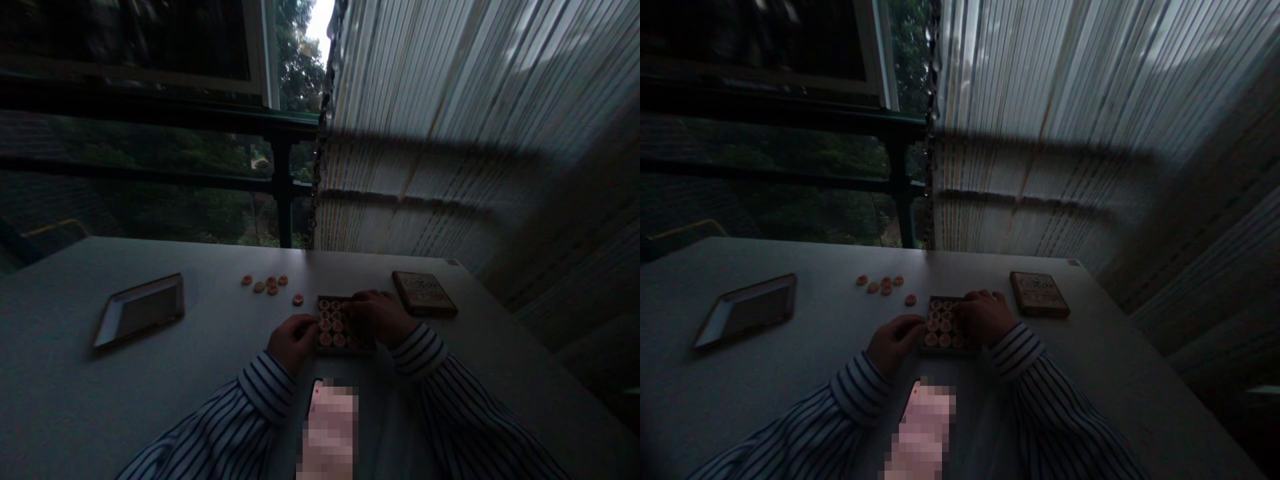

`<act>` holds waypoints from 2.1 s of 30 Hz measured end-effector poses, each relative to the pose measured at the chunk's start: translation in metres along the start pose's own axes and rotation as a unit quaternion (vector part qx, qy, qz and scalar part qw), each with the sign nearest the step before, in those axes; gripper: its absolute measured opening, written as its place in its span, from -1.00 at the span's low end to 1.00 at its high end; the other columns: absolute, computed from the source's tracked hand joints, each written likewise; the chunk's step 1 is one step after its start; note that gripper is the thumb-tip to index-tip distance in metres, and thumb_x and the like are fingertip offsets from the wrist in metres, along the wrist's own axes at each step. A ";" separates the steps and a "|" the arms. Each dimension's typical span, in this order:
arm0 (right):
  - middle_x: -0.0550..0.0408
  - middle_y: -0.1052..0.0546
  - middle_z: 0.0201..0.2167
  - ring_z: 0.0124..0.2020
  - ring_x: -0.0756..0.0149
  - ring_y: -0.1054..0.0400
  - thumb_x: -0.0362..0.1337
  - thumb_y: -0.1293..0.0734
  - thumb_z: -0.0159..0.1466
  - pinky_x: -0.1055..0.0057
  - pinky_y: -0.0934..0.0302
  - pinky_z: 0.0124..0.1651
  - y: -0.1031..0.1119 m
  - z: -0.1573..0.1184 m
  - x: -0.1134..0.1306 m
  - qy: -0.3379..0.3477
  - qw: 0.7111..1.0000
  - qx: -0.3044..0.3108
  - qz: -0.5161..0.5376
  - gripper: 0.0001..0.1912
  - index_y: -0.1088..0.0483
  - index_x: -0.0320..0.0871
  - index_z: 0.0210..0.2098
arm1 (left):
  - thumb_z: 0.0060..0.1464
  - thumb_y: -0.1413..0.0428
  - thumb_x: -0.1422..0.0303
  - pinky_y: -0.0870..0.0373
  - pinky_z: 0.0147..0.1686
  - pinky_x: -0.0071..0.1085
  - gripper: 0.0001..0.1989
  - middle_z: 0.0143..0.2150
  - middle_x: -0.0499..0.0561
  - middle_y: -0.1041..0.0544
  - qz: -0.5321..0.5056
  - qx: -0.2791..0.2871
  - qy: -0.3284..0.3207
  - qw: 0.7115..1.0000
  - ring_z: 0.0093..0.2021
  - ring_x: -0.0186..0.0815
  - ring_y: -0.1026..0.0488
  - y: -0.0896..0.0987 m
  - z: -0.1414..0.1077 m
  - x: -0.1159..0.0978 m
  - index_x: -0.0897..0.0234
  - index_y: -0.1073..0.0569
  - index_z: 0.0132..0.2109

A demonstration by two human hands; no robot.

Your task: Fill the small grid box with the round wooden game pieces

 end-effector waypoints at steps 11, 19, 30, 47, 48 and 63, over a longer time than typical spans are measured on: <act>0.01 -0.37 -0.07 -0.08 0.27 -0.22 -0.33 -0.11 0.23 0.26 0.05 -0.04 0.033 -0.006 -0.004 -0.017 0.988 -0.155 -0.013 -0.64 -0.23 -0.06 0.01 | -0.06 -0.02 0.29 -0.40 -0.30 -0.42 -0.77 -0.32 0.04 -0.53 0.019 -0.023 -0.008 1.000 -0.32 -0.30 -0.46 0.007 0.001 0.002 0.30 -0.47 -0.29; 0.01 -0.44 -0.17 -0.17 0.30 -0.28 -0.33 -0.07 0.25 0.28 0.01 -0.09 0.049 -0.012 0.000 -0.009 0.972 -0.233 0.000 -0.68 -0.29 -0.09 -0.05 | -0.09 -0.03 0.27 -0.41 -0.34 -0.42 -0.78 -0.32 0.02 -0.53 0.024 -0.104 -0.013 0.994 -0.32 -0.30 -0.46 0.030 0.002 0.001 0.27 -0.46 -0.31; 0.04 -0.45 -0.18 -0.17 0.30 -0.29 -0.31 -0.09 0.25 0.30 -0.04 -0.11 0.054 -0.014 0.015 0.013 0.974 -0.228 0.007 -0.71 -0.32 -0.09 -0.09 | -0.09 -0.03 0.21 -0.39 -0.27 -0.38 -0.71 -0.28 0.07 -0.53 0.085 -0.110 -0.022 0.990 -0.29 -0.28 -0.46 0.086 0.039 -0.011 0.32 -0.47 -0.29; 0.06 -0.45 -0.18 -0.14 0.33 -0.28 -0.31 -0.10 0.23 0.40 -0.08 -0.09 0.050 0.042 0.071 0.044 0.986 -0.156 0.046 -0.71 -0.33 -0.10 -0.11 | -0.07 0.00 0.28 -0.31 -0.18 -0.38 -0.72 -0.18 0.07 -0.51 0.251 -0.003 -0.093 0.964 -0.19 -0.22 -0.43 0.105 0.103 0.008 0.23 -0.47 -0.20; 0.05 -0.45 -0.17 -0.14 0.33 -0.28 -0.31 -0.11 0.23 0.40 -0.08 -0.09 0.046 0.043 0.074 0.042 0.986 -0.151 0.050 -0.71 -0.33 -0.10 -0.10 | -0.07 0.00 0.28 -0.30 -0.16 -0.36 -0.72 -0.17 0.08 -0.50 0.256 0.001 -0.092 0.962 -0.17 -0.20 -0.42 0.104 0.104 0.011 0.24 -0.46 -0.20; 0.09 -0.43 -0.18 -0.14 0.33 -0.24 -0.36 -0.11 0.23 0.34 0.00 -0.06 0.014 0.044 0.091 0.077 0.982 -0.162 0.056 -0.70 -0.28 -0.04 -0.07 | 0.03 0.06 0.34 -0.24 -0.22 -0.45 -0.74 -0.17 0.10 -0.49 0.334 0.068 -0.063 0.938 -0.17 -0.26 -0.40 0.087 0.103 0.033 0.28 -0.44 -0.17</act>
Point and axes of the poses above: each hand's wrist, its own z-axis towards the middle knuckle, its own y-axis out of the back of the hand, x = y × z, the point moved 6 cm from there along z, towards the middle knuckle
